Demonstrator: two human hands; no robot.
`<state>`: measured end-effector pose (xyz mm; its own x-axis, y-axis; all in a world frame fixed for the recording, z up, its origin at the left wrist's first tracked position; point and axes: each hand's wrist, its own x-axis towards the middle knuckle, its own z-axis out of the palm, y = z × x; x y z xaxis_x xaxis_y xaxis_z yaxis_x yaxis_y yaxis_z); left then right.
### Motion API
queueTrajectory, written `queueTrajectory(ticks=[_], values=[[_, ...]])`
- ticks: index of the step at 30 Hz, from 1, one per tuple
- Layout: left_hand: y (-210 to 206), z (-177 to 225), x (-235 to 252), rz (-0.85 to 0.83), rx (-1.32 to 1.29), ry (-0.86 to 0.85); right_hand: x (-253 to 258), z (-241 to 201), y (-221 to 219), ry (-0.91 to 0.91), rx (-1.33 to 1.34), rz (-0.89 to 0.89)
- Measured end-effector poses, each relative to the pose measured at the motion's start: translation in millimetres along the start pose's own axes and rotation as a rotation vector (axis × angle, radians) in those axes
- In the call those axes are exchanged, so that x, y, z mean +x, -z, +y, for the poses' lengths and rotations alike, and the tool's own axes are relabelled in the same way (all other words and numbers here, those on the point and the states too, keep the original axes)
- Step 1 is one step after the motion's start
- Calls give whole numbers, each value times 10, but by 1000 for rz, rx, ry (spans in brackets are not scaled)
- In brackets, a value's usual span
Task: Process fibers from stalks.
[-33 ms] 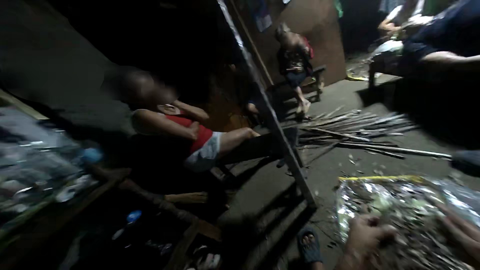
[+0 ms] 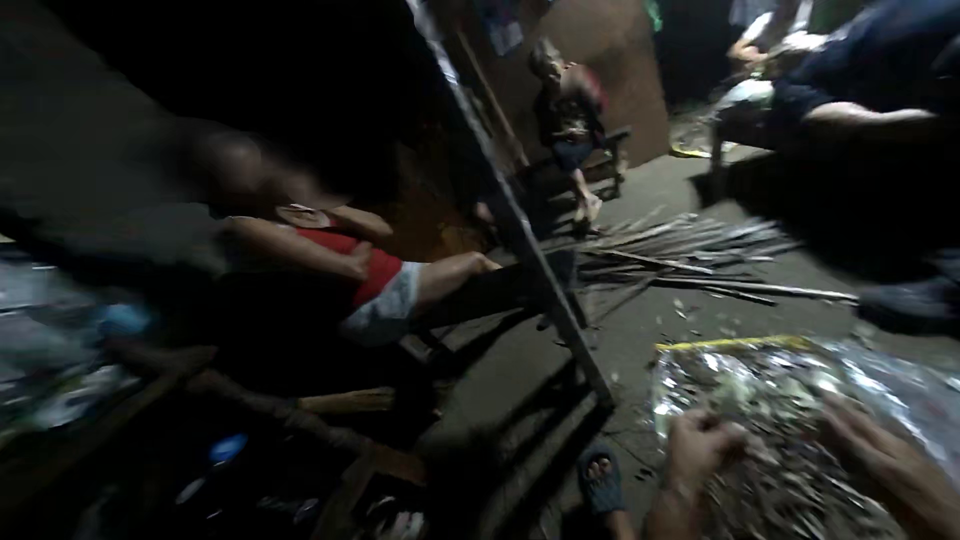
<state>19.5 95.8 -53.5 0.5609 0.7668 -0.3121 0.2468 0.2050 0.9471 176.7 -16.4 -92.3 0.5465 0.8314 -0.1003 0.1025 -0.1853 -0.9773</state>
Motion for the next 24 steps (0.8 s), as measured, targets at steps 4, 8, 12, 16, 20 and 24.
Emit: queueTrajectory(ticks=[4,8,12,16,20,24], values=[[-26,29,65,173,30,-48,-78,41,-200,-5,77,-135],[-79,-5,134,218,48,-86,-167,-82,-266,20,102,-234],[-125,-48,155,243,275,-168,-155,-37,-309,96,121,-263],[-213,-139,110,321,620,-454,-164,-27,-336,92,81,-282],[-296,-235,113,408,778,-617,-177,-54,-328,55,60,-301],[-314,-241,105,413,889,-691,-178,-19,-378,60,-79,-213]])
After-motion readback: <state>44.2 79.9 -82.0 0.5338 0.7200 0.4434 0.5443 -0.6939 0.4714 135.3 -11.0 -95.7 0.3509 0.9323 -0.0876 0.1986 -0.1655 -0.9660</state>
